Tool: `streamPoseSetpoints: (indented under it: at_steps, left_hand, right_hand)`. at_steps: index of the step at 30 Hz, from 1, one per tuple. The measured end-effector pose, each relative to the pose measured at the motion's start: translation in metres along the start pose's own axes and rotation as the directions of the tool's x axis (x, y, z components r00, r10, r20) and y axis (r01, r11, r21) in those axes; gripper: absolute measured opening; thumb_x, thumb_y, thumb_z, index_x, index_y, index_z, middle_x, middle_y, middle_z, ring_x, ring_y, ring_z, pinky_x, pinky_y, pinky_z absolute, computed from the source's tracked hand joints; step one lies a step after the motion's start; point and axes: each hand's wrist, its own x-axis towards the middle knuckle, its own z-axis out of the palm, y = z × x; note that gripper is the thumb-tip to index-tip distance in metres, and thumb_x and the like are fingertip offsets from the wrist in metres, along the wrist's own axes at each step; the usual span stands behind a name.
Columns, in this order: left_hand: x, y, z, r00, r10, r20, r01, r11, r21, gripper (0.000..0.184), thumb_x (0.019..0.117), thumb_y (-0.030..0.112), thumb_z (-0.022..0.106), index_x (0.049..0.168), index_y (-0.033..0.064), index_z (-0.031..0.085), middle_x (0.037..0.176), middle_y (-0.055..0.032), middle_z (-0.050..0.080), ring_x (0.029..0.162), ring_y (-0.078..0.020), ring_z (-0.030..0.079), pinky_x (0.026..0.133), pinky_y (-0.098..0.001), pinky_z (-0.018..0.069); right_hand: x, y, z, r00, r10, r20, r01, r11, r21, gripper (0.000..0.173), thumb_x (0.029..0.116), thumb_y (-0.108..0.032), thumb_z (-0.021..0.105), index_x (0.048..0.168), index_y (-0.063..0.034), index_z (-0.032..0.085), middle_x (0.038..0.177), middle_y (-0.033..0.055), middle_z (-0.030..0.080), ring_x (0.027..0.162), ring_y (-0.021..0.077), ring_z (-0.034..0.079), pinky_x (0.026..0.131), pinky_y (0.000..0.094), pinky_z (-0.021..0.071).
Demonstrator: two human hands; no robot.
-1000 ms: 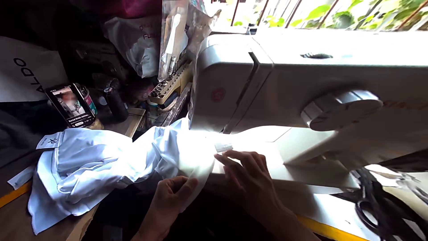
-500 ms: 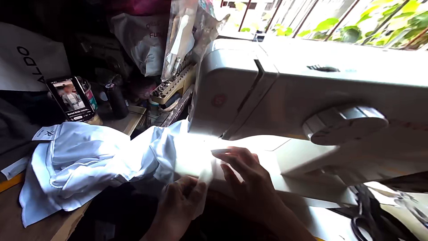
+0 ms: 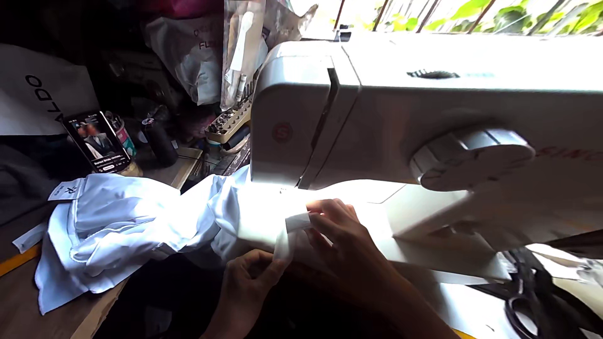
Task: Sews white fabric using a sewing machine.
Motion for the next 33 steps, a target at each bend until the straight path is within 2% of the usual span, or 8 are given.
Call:
streamPoseSetpoints:
  at_steps: [4,8,16,21,24,27,29,33]
  left_hand:
    - [-0.001,0.004,0.005,0.998,-0.032,-0.047,0.032,0.999,0.006,0.017,0.0858,0.028,0.077,0.088,0.0122,0.071,0.077,0.0053,0.067,0.07,-0.0016,0.065,0.065,-0.017,0.0534]
    - [0.002,0.0,0.009,0.999,-0.006,-0.045,0.001,0.994,-0.113,0.02,0.1005,0.019,0.06,0.087,0.0081,0.071,0.071,0.0058,0.066,0.064,0.0009,0.06,0.061,-0.0156,0.0495]
    - [-0.001,0.008,0.014,0.982,0.013,-0.188,-0.033,0.994,-0.106,0.016,0.0972,0.014,0.063,0.088,0.0076,0.075,0.075,0.0042,0.07,0.07,-0.0004,0.065,0.065,-0.017,0.0527]
    - [0.0,0.007,0.018,0.995,-0.025,-0.094,0.017,0.996,-0.086,0.02,0.1008,0.014,0.056,0.089,0.0072,0.071,0.075,0.0041,0.067,0.072,-0.0013,0.064,0.069,-0.0182,0.0522]
    - [0.0,0.0,0.02,0.997,-0.024,-0.074,0.02,0.998,-0.053,0.02,0.0998,0.019,0.062,0.085,0.0077,0.071,0.072,0.0053,0.065,0.066,0.0007,0.061,0.062,-0.0155,0.0495]
    - [0.0,-0.004,0.021,0.997,0.025,-0.079,-0.029,0.998,-0.047,0.018,0.0987,0.017,0.063,0.087,0.0078,0.074,0.076,0.0059,0.068,0.07,0.0019,0.063,0.067,-0.0149,0.0515]
    - [0.001,-0.003,0.02,0.998,0.005,-0.07,-0.01,0.997,-0.074,0.021,0.0997,0.015,0.061,0.085,0.0074,0.074,0.074,0.0055,0.067,0.069,0.0015,0.062,0.066,-0.0156,0.0505]
    - [0.0,0.005,0.015,0.997,-0.071,-0.011,0.068,0.984,-0.162,0.023,0.101,0.014,0.059,0.085,0.0061,0.073,0.072,0.0036,0.067,0.066,-0.0013,0.062,0.064,-0.017,0.0505]
  right_hand:
    - [0.0,-0.001,0.0,1.0,0.012,-0.014,-0.012,1.0,0.009,0.017,0.0901,-0.014,0.057,0.092,-0.0096,0.074,0.102,0.0073,0.067,0.093,0.0224,0.062,0.08,0.0369,0.0471]
    - [0.0,-0.002,0.0,0.999,0.034,-0.011,-0.034,0.999,0.019,0.018,0.0899,-0.014,0.057,0.091,-0.0091,0.074,0.102,0.0069,0.068,0.095,0.0234,0.063,0.079,0.0383,0.0489]
    - [0.0,-0.001,-0.001,0.999,0.032,-0.015,-0.031,0.999,0.036,0.019,0.0911,-0.016,0.057,0.093,-0.0123,0.076,0.099,0.0037,0.067,0.093,0.0198,0.061,0.08,0.0358,0.0474]
    - [-0.001,0.0,0.001,0.999,0.016,-0.029,-0.015,0.999,0.051,0.017,0.0893,-0.014,0.059,0.089,-0.0123,0.076,0.101,0.0054,0.067,0.091,0.0204,0.062,0.079,0.0368,0.0469]
    - [-0.003,0.001,0.002,1.0,-0.012,-0.022,0.012,1.0,0.013,0.015,0.0886,-0.015,0.061,0.087,-0.0127,0.076,0.102,0.0063,0.067,0.09,0.0208,0.062,0.078,0.0368,0.0469]
    - [-0.005,-0.001,0.002,0.998,-0.052,-0.034,0.051,0.998,-0.032,0.016,0.0885,-0.016,0.061,0.09,-0.0131,0.076,0.105,0.0092,0.068,0.09,0.0237,0.064,0.077,0.0391,0.0483]
    - [-0.011,-0.002,0.002,0.994,-0.075,-0.079,0.073,0.997,-0.033,0.021,0.0919,-0.017,0.059,0.1,-0.0152,0.078,0.11,0.0104,0.069,0.093,0.0238,0.064,0.079,0.0381,0.0491]
    - [-0.035,-0.005,0.005,0.984,-0.145,-0.098,0.131,0.982,-0.136,0.018,0.1016,-0.023,0.054,0.101,-0.018,0.072,0.117,0.0101,0.067,0.102,0.0243,0.061,0.09,0.0392,0.0445]
